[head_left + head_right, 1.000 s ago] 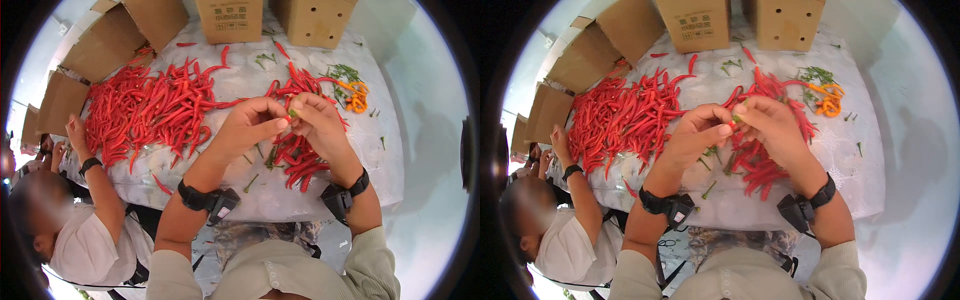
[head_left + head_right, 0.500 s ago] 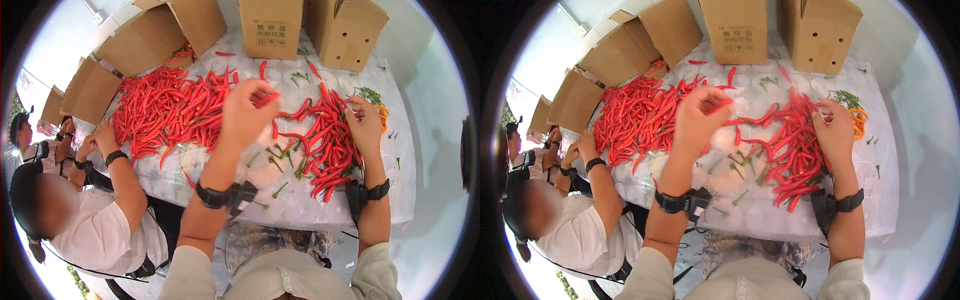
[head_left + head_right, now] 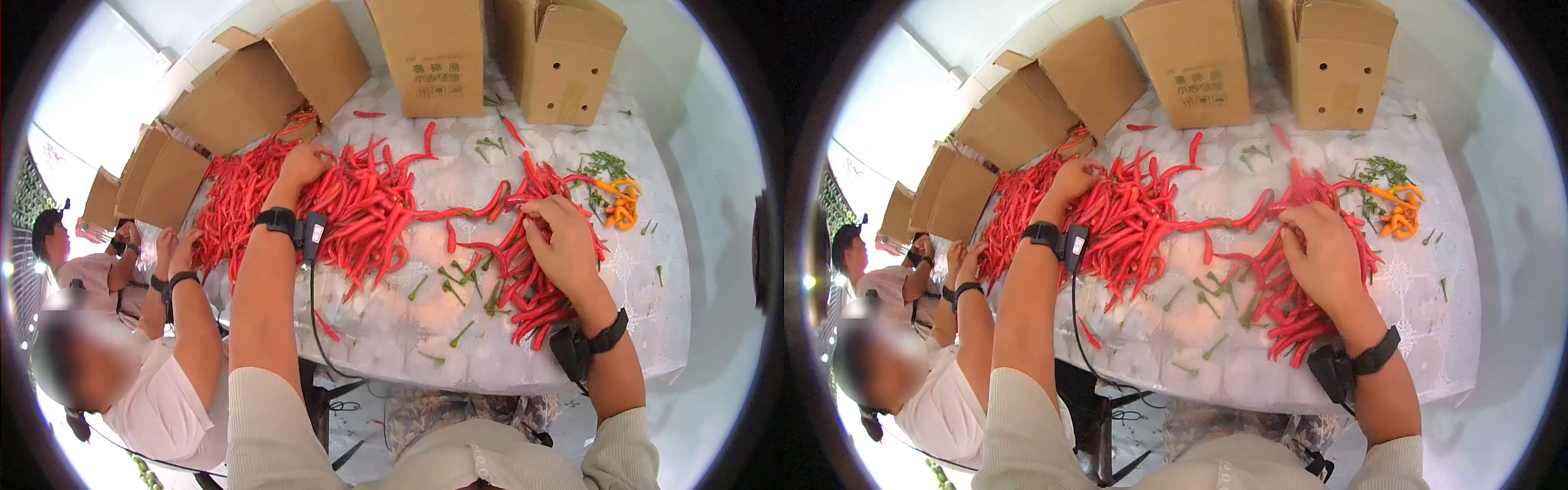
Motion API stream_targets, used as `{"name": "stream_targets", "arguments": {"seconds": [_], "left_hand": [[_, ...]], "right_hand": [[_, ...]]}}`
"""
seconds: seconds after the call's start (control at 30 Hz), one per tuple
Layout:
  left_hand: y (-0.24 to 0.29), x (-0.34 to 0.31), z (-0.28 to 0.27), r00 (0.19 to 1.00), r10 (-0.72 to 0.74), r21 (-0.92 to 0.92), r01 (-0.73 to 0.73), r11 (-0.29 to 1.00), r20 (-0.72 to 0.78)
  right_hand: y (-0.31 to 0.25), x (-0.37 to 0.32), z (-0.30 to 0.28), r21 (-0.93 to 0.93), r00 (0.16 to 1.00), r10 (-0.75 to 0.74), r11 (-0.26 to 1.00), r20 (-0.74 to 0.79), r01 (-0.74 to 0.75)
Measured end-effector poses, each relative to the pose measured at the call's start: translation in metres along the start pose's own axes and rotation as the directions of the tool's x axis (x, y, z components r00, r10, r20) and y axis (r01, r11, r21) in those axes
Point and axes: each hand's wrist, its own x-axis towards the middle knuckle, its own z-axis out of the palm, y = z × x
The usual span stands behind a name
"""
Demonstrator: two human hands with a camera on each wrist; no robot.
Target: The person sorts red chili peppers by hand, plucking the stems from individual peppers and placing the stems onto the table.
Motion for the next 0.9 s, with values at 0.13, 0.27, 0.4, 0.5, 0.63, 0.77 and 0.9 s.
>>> {"name": "stream_targets", "arguments": {"seconds": [0.13, 0.27, 0.4, 0.5, 0.63, 0.77, 0.9], "left_hand": [[-0.013, 0.016, 0.000, 0.997, 0.064, 0.033, -0.066, 0.997, 0.039], [-0.022, 0.035, -0.003, 0.999, 0.001, -0.137, -0.007, 0.991, -0.043], [0.023, 0.047, 0.000, 0.998, -0.022, 0.001, 0.022, 1.000, -0.060], [0.003, 0.072, 0.032, 0.987, -0.081, 0.072, 0.071, 0.995, 0.140], [0.020, 0.068, 0.013, 0.891, -0.121, 0.021, 0.124, 0.992, 0.437], [0.036, 0.045, -0.014, 0.872, -0.163, -0.208, 0.285, 0.936, 0.461], [0.018, 0.043, -0.023, 0.952, -0.084, -0.185, 0.143, 0.972, 0.294]], "right_hand": [[-0.002, 0.001, -0.001, 0.007, 1.000, 0.004, 1.000, -0.012, -0.004], [-0.005, 0.003, -0.001, -0.030, 1.000, 0.002, 1.000, 0.008, -0.002], [-0.007, 0.004, -0.002, 0.021, 0.998, 0.062, 0.998, 0.024, -0.062], [-0.005, 0.004, -0.002, -0.022, 0.999, 0.037, 0.999, 0.020, -0.036], [0.001, 0.002, 0.000, -0.051, 1.000, -0.029, 0.998, -0.007, 0.029], [0.002, 0.001, 0.001, -0.025, 0.999, -0.027, 0.999, -0.017, 0.027], [0.003, 0.001, 0.005, 0.001, 1.000, -0.017, 1.000, -0.010, 0.017]]}}
